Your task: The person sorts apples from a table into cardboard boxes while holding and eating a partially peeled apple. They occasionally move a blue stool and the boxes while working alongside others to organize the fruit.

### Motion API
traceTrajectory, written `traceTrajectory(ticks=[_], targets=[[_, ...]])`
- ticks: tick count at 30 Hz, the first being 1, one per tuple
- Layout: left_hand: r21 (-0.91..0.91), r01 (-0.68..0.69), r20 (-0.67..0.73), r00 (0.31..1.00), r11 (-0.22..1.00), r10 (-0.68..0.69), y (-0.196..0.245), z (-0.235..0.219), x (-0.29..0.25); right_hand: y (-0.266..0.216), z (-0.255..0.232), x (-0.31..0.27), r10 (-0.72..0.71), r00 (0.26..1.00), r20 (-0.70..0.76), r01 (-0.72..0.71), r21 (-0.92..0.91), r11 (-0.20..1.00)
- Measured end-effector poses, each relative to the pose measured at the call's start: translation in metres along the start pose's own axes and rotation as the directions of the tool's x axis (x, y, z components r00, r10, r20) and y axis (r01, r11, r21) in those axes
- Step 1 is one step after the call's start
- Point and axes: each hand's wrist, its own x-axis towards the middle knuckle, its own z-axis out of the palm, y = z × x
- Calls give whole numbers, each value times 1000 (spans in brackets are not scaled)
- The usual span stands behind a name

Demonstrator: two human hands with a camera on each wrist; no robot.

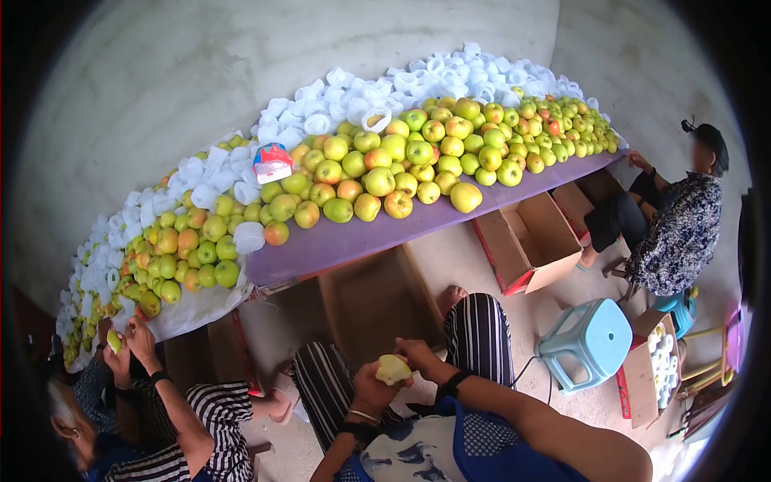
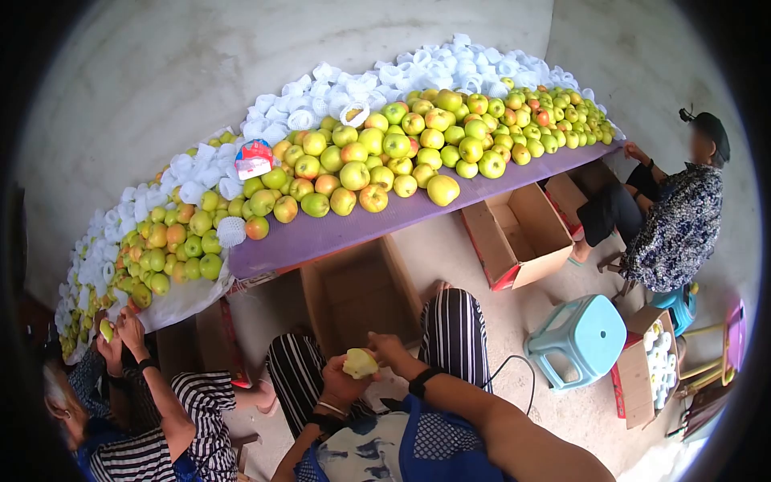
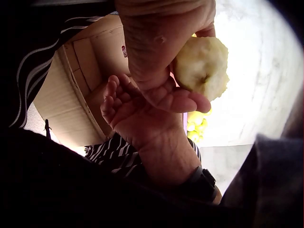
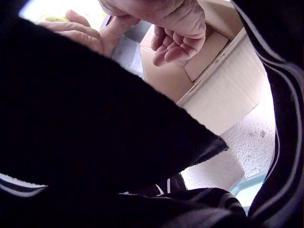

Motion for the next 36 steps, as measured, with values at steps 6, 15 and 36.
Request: traceTrajectory(ticks=[6, 15, 36], targets=[[6, 4, -6, 1000, 1000, -4, -1, -3, 1, 1, -1, 0, -11, 1000, -6, 11, 17, 1000], [44, -26, -33, 999, 999, 27, -1, 6, -2, 3, 2, 0, 27, 998, -54, -22, 87, 996], [58, -16, -49, 999, 998, 19, -1, 8, -1, -3, 3, -2, 47, 996, -70, -45, 39, 998]])
